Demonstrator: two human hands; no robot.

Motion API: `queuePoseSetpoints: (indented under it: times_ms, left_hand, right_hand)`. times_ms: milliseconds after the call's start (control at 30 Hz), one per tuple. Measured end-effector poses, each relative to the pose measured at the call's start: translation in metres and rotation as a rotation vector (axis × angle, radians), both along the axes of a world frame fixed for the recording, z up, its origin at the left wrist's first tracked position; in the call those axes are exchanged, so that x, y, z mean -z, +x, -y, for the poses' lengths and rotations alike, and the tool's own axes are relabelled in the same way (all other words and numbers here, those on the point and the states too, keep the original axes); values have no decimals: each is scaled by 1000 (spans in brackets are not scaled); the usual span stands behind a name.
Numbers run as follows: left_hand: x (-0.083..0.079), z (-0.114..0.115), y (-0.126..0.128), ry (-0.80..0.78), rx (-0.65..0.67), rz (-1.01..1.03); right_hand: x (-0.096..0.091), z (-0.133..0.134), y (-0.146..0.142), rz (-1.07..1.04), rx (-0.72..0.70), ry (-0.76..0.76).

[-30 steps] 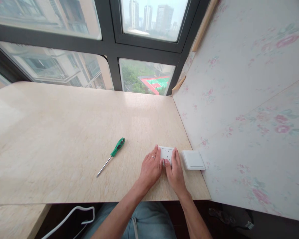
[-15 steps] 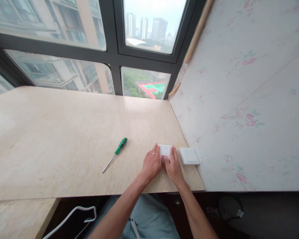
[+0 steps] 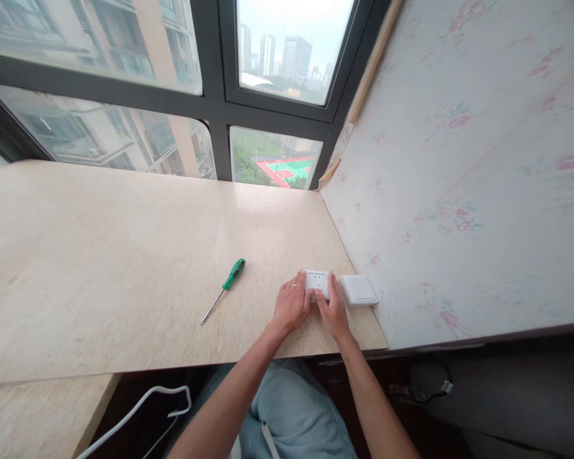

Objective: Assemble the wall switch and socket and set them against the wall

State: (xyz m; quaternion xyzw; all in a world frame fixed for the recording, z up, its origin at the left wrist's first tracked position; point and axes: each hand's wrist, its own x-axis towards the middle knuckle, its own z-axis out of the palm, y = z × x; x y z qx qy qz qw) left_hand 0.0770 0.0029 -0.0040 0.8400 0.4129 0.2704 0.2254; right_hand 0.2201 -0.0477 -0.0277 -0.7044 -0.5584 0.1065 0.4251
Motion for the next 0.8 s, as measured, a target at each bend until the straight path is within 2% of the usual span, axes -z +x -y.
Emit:
queuePoseSetpoints:
  times_ms: [300,567,800]
  left_hand:
    - [-1,2,1,35,-13,-32]
    - [1,3,5,20,-19,-95]
    - [1,3,5,22,-19,-102]
  right_hand:
    - [4,-2,2,45,22,26]
    - [0,-2,5,153,1,20]
    - [3,-1,2,154,10,63]
